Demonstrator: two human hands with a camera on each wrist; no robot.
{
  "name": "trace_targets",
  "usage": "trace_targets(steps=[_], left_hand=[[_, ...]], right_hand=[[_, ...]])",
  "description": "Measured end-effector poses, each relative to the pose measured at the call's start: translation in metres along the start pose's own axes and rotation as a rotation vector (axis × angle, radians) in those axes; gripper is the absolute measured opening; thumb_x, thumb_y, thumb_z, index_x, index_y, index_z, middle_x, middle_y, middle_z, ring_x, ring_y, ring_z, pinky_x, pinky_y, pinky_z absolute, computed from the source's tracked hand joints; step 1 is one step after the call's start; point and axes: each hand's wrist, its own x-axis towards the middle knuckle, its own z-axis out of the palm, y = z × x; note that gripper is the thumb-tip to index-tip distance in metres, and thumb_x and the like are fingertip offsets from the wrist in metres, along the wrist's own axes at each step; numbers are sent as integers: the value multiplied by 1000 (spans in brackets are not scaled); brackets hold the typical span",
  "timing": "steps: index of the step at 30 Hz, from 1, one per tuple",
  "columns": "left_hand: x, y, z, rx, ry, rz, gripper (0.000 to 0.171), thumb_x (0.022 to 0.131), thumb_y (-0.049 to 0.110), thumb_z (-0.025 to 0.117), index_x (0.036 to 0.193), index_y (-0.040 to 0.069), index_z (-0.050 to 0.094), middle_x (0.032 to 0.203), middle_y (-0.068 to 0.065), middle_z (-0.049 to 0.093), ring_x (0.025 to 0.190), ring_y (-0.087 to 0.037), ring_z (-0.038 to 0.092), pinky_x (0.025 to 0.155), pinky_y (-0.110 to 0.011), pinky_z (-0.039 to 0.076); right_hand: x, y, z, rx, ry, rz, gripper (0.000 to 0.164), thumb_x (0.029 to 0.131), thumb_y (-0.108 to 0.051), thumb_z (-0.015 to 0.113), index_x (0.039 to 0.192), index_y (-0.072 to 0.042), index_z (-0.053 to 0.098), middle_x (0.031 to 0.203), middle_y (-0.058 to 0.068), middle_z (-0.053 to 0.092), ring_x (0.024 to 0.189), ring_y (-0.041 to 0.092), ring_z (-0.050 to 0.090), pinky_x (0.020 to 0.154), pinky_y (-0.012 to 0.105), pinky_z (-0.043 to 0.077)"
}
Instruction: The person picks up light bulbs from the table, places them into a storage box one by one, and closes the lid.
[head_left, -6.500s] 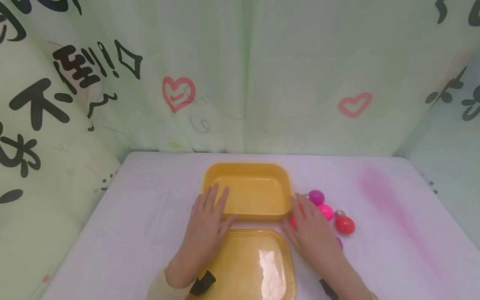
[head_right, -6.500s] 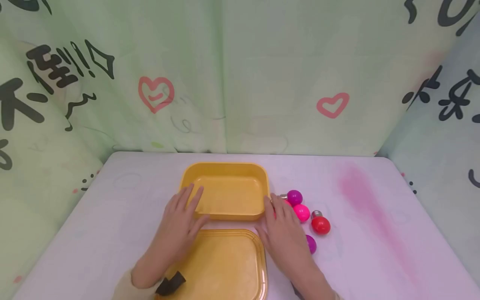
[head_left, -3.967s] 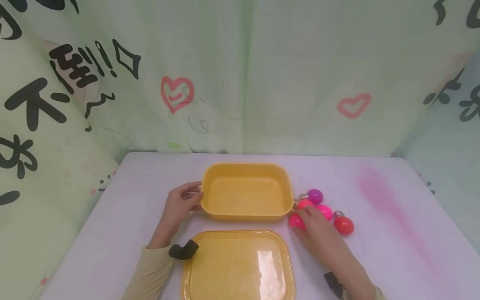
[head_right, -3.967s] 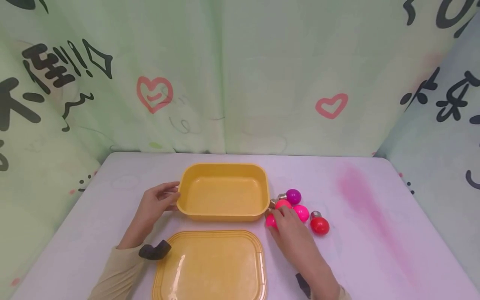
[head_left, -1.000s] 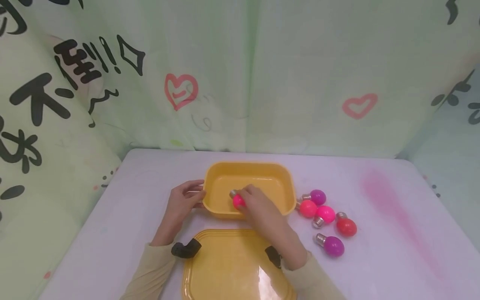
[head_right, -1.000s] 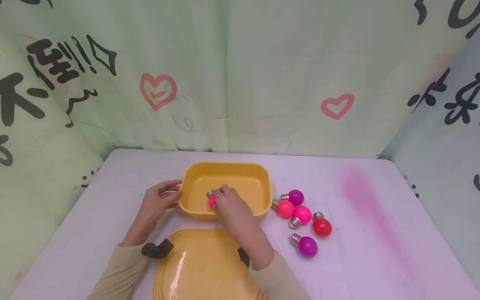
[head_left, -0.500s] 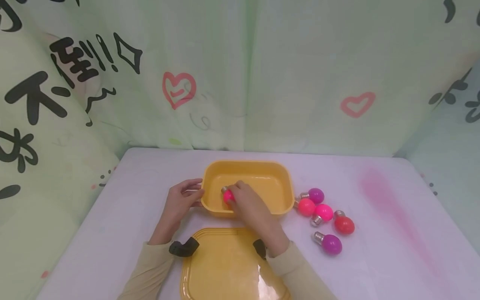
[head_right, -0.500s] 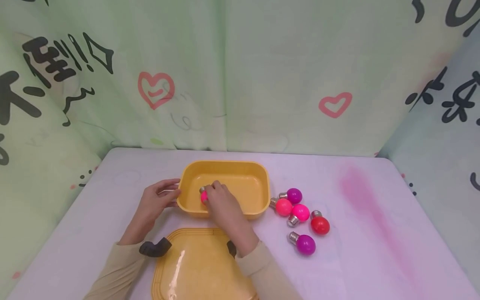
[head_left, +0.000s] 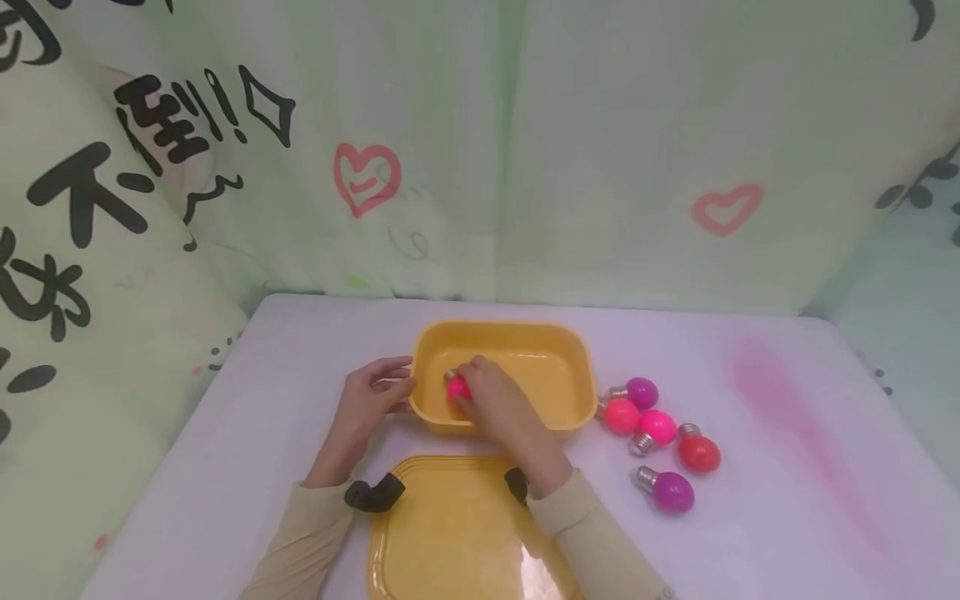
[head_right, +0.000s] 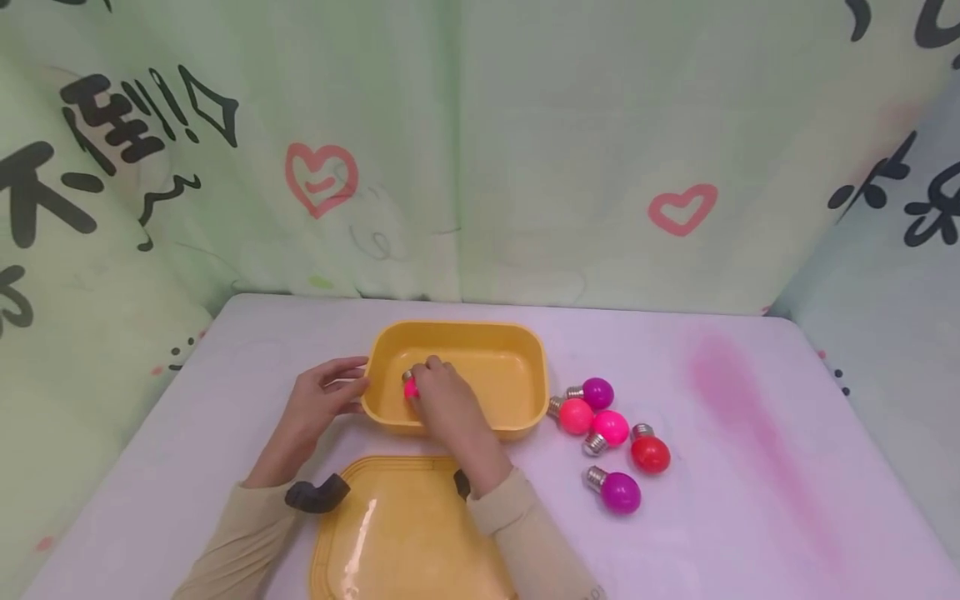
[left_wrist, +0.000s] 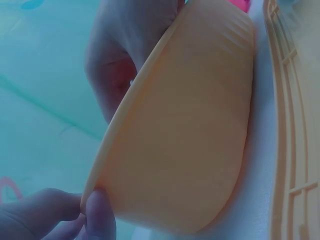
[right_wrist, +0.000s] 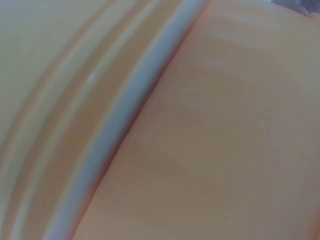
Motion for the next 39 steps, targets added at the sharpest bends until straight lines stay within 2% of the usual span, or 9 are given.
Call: trace_targets(steps=[6, 13, 21, 34, 39], left_hand=[[1, -1, 2, 26, 13, -8, 39, 93, 14, 69, 131, 7, 62, 122, -18, 63, 98, -27, 68, 75, -28, 61], [-1, 1, 3, 10, -3, 0, 40, 93, 13, 69, 131, 6, 61, 121, -18, 62, 95, -25, 69, 74, -29, 61], [-2, 4, 1, -12, 2, -17, 39, 93, 9, 69, 131, 6, 62, 120, -18, 61, 92, -22, 69, 74, -30, 61], [-1, 2, 3, 43, 12, -47, 41, 93, 17, 70, 132, 11, 61, 124, -15, 62, 101, -26, 68, 78, -28, 60], [-2, 3, 1, 13, 2, -31, 40, 94, 16, 68, 133, 8, 61, 124, -17, 61, 102, -28, 67, 77, -28, 61]], right_hand=[[1, -1, -2, -42, -19, 20, 22, 92, -13, 70, 112, -2, 66, 95, 9, 60, 86, 24, 58, 84, 36, 57], [-5, -2, -6, -102, -17, 62, 32, 94, -22, 70, 119, -3, 64, 107, 8, 62, 98, 26, 59, 84, 41, 59], [-16, 3, -12, -151, 24, 18, 34, 93, -23, 70, 120, -3, 64, 110, 9, 62, 99, 25, 60, 85, 38, 59], [-35, 14, -36, -150, 64, 10, 39, 92, -20, 71, 123, 0, 63, 118, 13, 63, 109, 30, 61, 92, 43, 56], [-42, 22, -47, -166, 51, 40, 37, 92, -18, 70, 124, -1, 63, 122, 14, 63, 114, 32, 60, 98, 44, 53]])
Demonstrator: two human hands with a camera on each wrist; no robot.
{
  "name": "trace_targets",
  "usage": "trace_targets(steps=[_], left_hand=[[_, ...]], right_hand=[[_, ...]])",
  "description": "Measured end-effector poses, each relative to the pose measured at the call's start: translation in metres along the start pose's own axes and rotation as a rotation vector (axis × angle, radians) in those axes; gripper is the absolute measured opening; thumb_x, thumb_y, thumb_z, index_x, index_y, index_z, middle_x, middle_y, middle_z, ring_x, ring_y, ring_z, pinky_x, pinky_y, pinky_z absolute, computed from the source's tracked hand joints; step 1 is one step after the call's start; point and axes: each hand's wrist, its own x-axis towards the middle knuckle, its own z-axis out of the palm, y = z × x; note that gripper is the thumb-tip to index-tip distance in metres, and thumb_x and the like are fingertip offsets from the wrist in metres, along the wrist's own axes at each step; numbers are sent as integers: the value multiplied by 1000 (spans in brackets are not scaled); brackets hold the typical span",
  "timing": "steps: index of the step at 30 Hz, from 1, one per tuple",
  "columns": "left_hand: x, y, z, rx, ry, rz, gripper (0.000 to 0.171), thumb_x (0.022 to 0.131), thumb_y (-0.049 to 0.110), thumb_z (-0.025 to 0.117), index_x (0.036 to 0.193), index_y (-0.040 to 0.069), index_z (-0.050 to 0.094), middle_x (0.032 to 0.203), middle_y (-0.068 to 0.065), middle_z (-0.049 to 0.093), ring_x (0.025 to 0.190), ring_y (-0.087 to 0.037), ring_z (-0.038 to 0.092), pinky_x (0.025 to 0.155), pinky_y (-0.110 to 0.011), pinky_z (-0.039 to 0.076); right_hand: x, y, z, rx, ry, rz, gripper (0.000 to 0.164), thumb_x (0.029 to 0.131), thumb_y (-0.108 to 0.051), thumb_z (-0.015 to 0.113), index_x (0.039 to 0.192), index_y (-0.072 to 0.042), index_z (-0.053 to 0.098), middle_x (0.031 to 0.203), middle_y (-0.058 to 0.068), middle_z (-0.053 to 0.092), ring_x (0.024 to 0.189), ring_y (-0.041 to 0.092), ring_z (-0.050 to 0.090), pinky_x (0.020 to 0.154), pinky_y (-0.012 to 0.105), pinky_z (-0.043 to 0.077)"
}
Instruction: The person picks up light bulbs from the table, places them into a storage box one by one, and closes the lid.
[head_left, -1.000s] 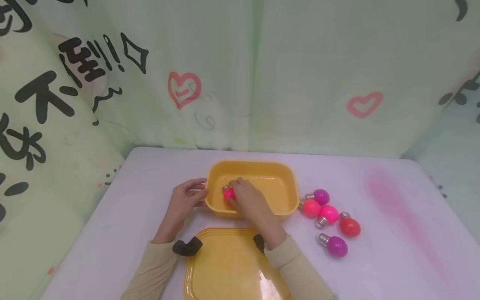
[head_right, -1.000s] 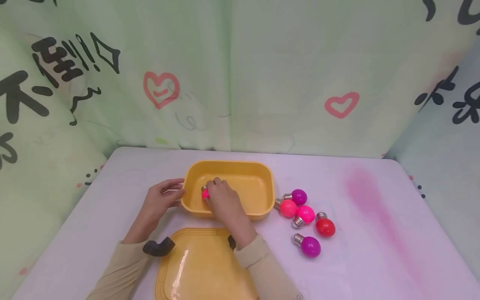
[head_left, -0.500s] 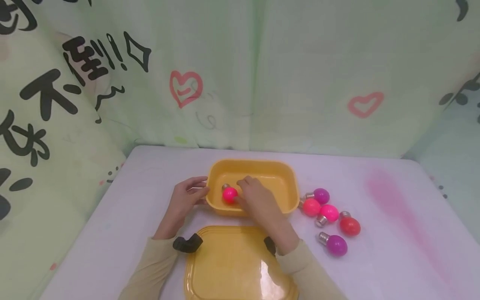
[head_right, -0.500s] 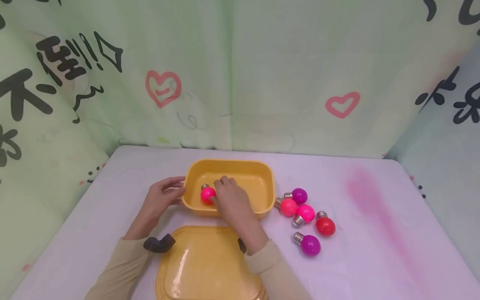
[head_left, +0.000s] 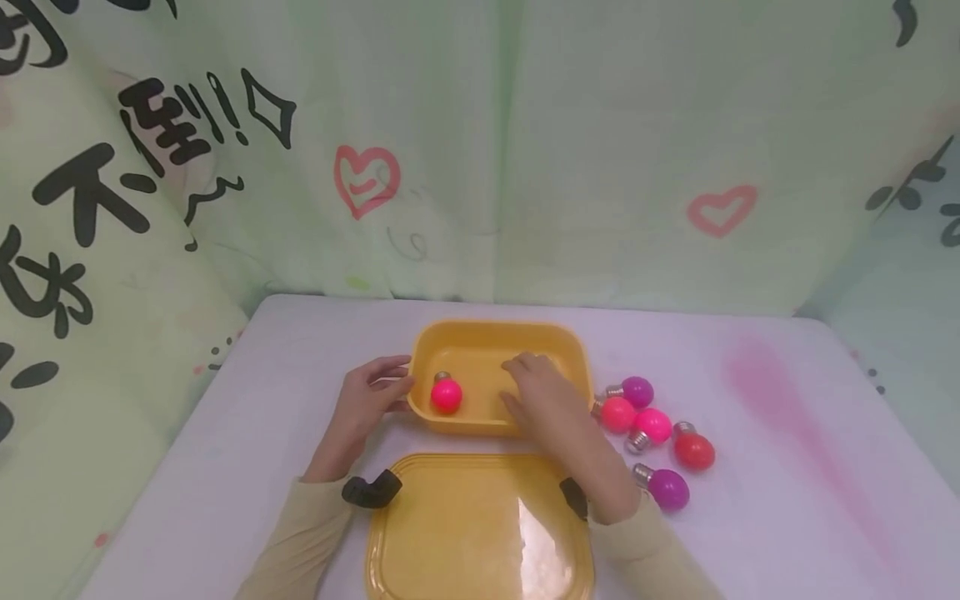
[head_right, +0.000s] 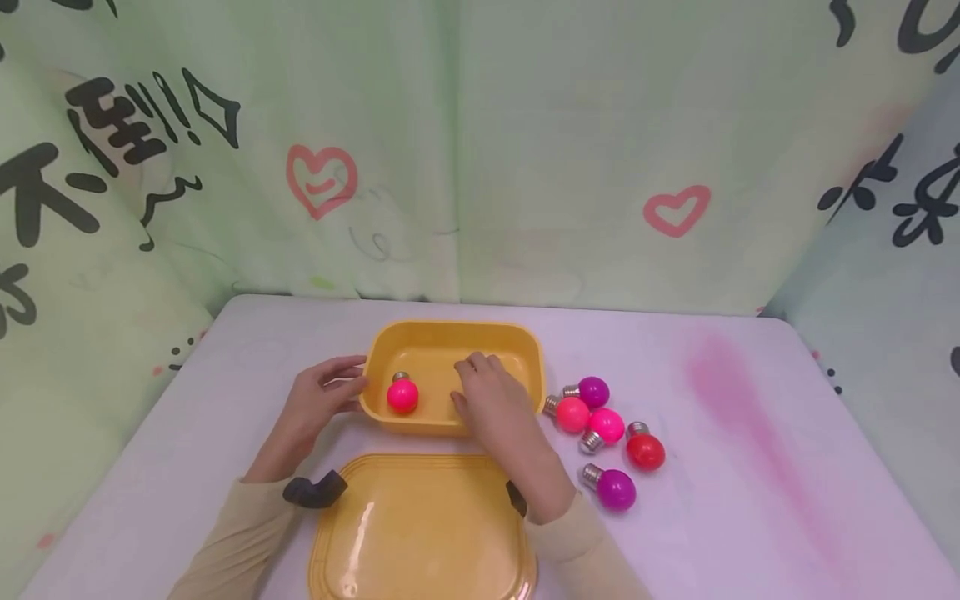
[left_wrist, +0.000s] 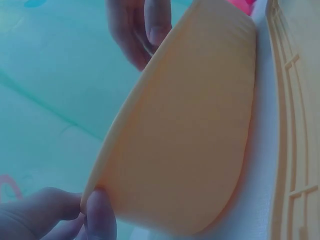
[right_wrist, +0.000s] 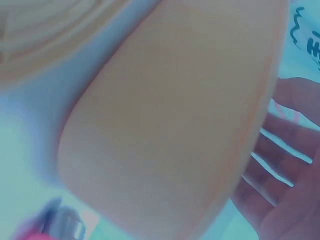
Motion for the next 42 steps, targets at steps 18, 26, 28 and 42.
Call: trace_targets(steps=[18, 26, 28, 42], left_hand=[[2, -3, 4, 17, 10, 5, 41, 93, 20, 70, 133, 12, 61, 123, -14, 62, 100, -24, 67, 83, -30, 60], [1, -3, -1, -7, -14, 26, 44, 94, 20, 69, 135, 8, 59, 124, -17, 61, 100, -25, 68, 82, -32, 60], [2, -3, -1, -15, -14, 29, 43, 93, 20, 70, 134, 8, 60, 123, -16, 61, 99, -25, 68, 81, -32, 60], [4, -4, -2, -11, -15, 23, 41, 94, 18, 69, 132, 9, 61, 122, -16, 61, 97, -23, 68, 80, -29, 60]], right_hand=[[-31, 30, -18, 26, -4, 48, 39, 90, -14, 72, 125, 0, 62, 127, 17, 59, 122, 34, 54, 99, 47, 52], [-45, 45, -31, 43, -11, 113, 44, 90, -14, 72, 129, 0, 58, 129, 17, 58, 123, 36, 51, 100, 52, 50], [-49, 51, -35, 42, 6, 108, 43, 89, -12, 72, 128, 0, 58, 128, 17, 58, 122, 36, 51, 100, 53, 49], [-68, 75, -49, 12, 9, 173, 41, 89, -17, 73, 124, 2, 61, 122, 20, 60, 119, 39, 52, 95, 59, 50]])
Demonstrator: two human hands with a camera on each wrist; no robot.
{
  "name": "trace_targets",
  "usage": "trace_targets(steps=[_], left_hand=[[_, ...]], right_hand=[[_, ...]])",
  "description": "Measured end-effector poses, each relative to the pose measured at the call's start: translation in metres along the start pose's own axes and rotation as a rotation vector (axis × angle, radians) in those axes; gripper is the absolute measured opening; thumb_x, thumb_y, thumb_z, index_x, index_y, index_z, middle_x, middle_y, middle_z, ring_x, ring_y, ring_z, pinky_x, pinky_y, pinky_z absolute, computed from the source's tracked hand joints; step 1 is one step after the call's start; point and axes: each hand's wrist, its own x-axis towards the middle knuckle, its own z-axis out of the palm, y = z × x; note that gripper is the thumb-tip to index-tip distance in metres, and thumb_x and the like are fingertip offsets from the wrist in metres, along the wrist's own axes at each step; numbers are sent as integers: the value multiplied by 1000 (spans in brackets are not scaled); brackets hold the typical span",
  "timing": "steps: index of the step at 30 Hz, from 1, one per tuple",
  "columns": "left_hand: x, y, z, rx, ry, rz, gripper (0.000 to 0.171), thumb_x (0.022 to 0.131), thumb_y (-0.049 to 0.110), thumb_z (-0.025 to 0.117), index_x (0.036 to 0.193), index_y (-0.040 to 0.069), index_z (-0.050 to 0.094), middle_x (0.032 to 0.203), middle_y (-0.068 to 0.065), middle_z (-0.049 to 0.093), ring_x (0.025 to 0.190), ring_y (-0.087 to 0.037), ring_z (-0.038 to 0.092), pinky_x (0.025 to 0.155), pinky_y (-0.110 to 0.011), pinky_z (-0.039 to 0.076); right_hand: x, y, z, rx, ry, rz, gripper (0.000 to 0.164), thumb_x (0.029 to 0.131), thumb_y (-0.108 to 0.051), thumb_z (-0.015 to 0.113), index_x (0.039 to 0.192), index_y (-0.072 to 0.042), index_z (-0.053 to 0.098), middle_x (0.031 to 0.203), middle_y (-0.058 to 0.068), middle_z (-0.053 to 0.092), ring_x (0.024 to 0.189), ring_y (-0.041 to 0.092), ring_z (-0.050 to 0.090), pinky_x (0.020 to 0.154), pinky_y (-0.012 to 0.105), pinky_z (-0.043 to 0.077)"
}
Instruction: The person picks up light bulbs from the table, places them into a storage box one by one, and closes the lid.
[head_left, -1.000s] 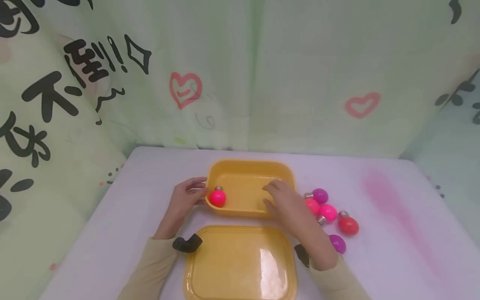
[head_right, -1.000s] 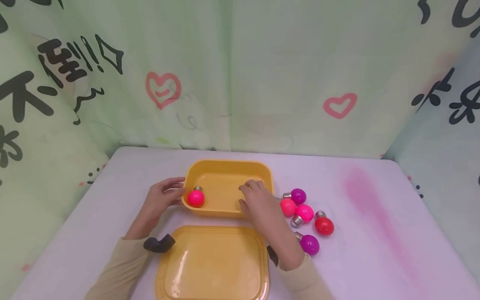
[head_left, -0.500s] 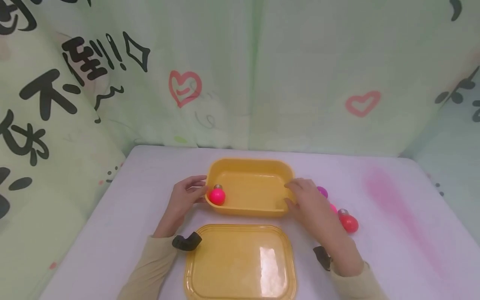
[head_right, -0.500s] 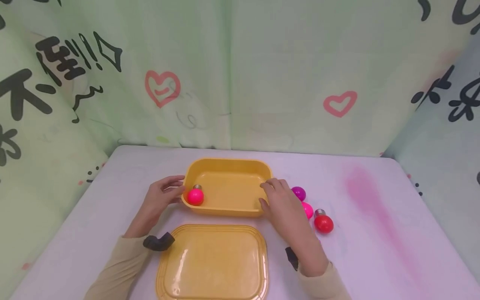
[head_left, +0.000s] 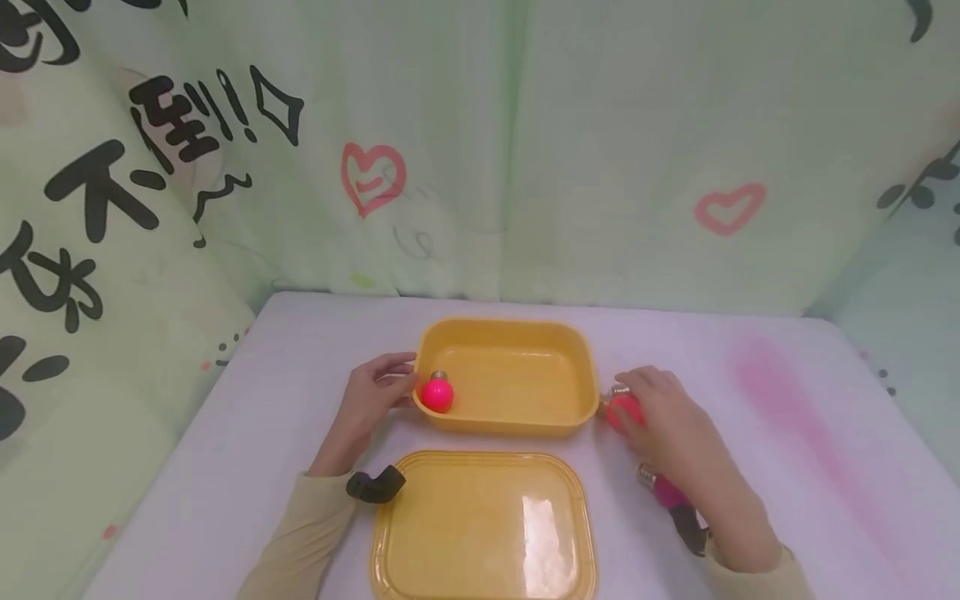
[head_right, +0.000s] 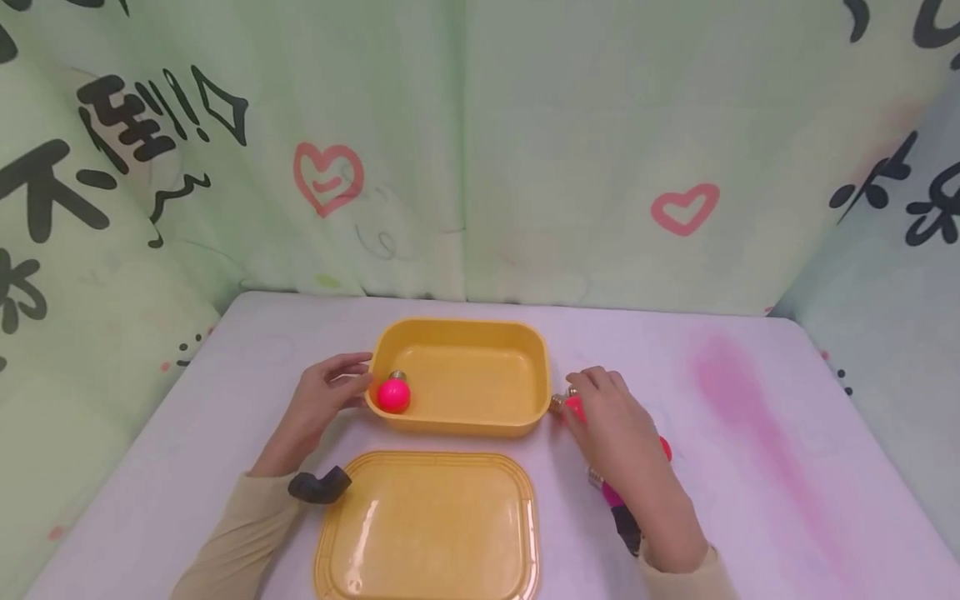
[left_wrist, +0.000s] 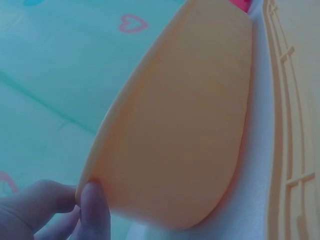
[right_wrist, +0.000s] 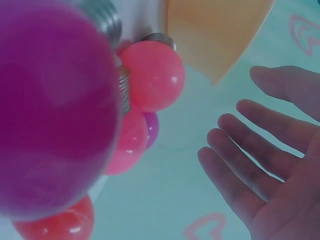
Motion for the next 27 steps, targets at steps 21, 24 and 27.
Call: trace_targets(steps=[21, 24, 27], left_hand=[[0, -2, -1, -10, -8, -2, 42, 92, 19, 71, 132, 9, 61, 122, -17, 62, 95, -23, 68, 79, -28, 60], [0, -3, -1, -15, -10, -10, 43, 92, 19, 72, 132, 9, 61, 122, -16, 62, 94, -23, 69, 79, -28, 60], [0, -2, -1, -28, -14, 4, 42, 92, 18, 71, 132, 8, 61, 121, -17, 62, 93, -23, 69, 78, -29, 61]], right_hand=[[-2, 10, 11, -29, -115, 73, 44, 78, -11, 83, 118, -4, 68, 118, 18, 65, 113, 41, 59, 93, 60, 51], [0, 12, 14, -28, -113, 68, 42, 78, -11, 84, 117, -4, 69, 116, 16, 65, 113, 40, 60, 93, 58, 52], [3, 14, 15, -24, -109, 75, 45, 78, -13, 84, 119, -4, 68, 116, 16, 65, 113, 40, 60, 93, 58, 52]])
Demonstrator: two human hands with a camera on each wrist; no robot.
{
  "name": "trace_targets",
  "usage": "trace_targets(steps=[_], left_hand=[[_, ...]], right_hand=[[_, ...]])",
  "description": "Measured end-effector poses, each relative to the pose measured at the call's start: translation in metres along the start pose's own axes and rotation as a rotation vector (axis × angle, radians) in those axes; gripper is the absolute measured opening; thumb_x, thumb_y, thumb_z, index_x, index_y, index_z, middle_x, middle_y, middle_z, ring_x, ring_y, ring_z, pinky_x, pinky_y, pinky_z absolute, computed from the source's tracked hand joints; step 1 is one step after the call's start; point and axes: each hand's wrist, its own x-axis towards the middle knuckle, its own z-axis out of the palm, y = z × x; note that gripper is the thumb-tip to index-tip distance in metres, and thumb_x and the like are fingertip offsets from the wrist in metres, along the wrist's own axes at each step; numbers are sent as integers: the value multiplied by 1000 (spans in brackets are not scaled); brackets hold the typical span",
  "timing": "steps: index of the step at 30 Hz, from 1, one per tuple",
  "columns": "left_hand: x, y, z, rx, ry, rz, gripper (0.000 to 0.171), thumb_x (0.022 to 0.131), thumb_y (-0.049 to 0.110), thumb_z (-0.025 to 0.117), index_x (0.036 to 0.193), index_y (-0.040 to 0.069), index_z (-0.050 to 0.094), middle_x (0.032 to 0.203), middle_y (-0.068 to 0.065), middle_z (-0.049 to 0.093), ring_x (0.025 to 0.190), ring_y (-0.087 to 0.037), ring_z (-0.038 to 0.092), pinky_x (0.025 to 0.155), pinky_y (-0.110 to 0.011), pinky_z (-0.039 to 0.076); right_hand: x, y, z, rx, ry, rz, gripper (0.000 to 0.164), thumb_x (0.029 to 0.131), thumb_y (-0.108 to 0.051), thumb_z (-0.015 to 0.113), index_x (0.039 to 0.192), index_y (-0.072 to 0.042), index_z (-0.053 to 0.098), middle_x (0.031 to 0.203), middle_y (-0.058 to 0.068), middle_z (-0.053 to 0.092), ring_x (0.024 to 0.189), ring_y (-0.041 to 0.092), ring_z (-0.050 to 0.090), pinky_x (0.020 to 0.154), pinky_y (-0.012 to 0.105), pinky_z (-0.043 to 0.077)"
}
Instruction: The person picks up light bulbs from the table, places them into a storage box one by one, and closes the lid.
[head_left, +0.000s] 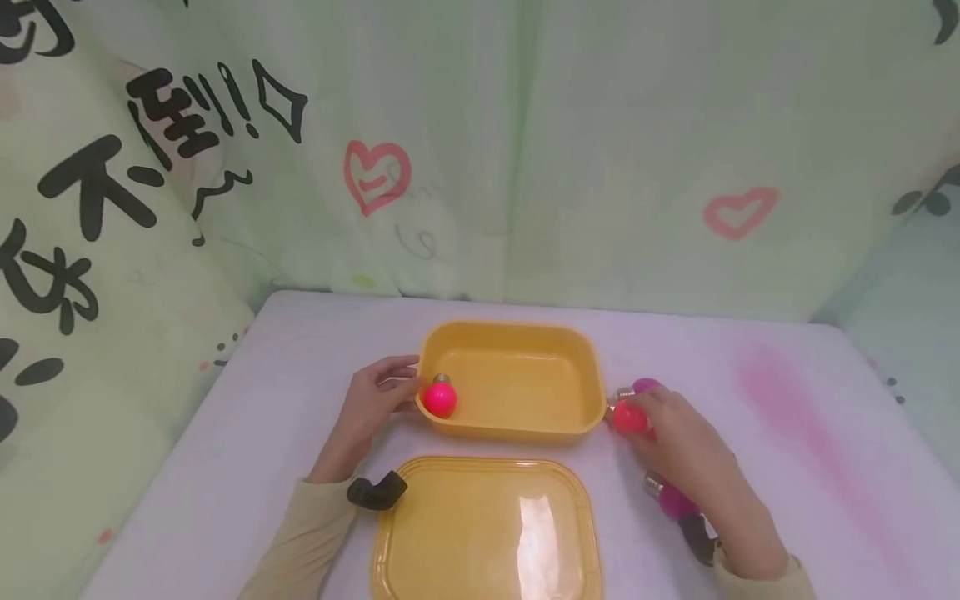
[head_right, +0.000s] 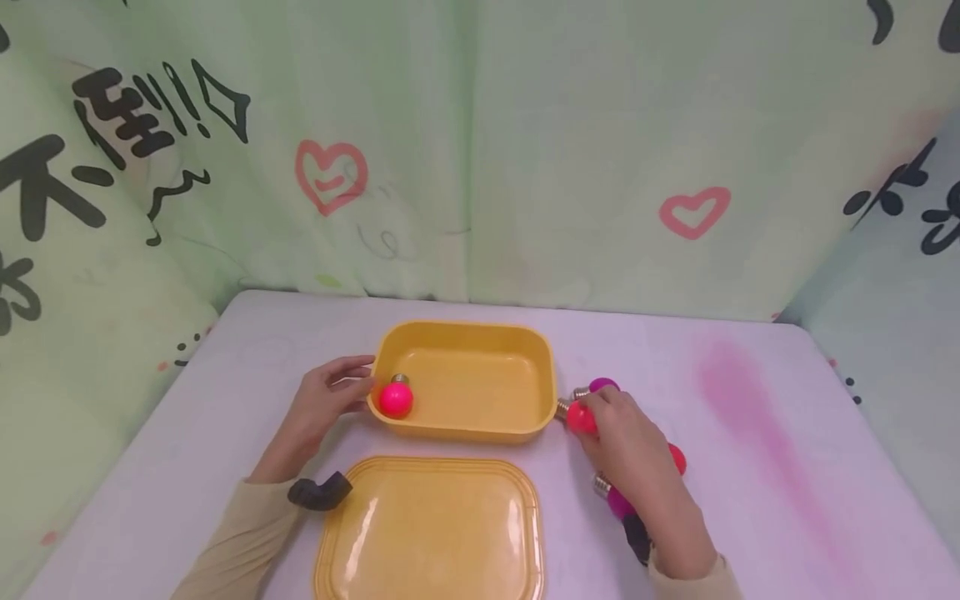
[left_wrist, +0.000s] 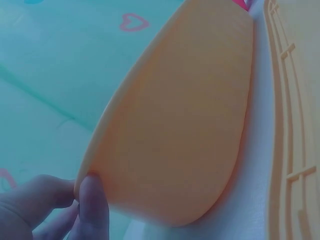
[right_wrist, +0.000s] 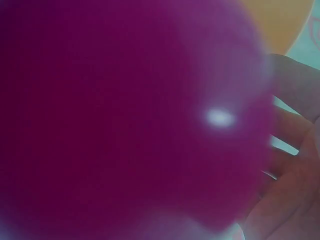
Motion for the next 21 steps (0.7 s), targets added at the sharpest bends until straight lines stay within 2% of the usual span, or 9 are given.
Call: trace_targets(steps=[4, 11, 16, 21], left_hand=[[1, -1, -1, -13, -8, 20, 42, 92, 17, 71, 132, 7, 61, 120, -18, 62, 91, -21, 69, 77, -29, 61], [0, -3, -1, -41, -15, 16, 38, 92, 12, 70, 129, 6, 63, 115, -17, 63, 89, -21, 69, 74, -29, 61], [1, -3, 0, -35, -21, 27, 40, 92, 15, 71, 130, 6, 62, 116, -17, 62, 90, -21, 69, 75, -29, 61], [1, -4, -1, -31, -12, 32, 39, 92, 14, 71, 130, 5, 62, 116, -17, 63, 90, -21, 69, 74, -27, 61]], right_hand=[[4, 0, 1, 2, -4, 5, 48, 78, -15, 85, 120, -3, 66, 116, 18, 65, 112, 40, 59, 92, 58, 52], [10, 3, 5, -3, 12, -39, 47, 80, -13, 82, 120, 3, 65, 112, 21, 63, 105, 39, 59, 93, 58, 51], [12, 5, 5, 11, 12, -14, 45, 79, -13, 83, 118, 3, 65, 107, 18, 64, 98, 35, 60, 91, 57, 53], [12, 4, 3, 35, 1, 22, 44, 81, -18, 82, 118, 0, 65, 110, 18, 65, 102, 37, 61, 91, 59, 52]])
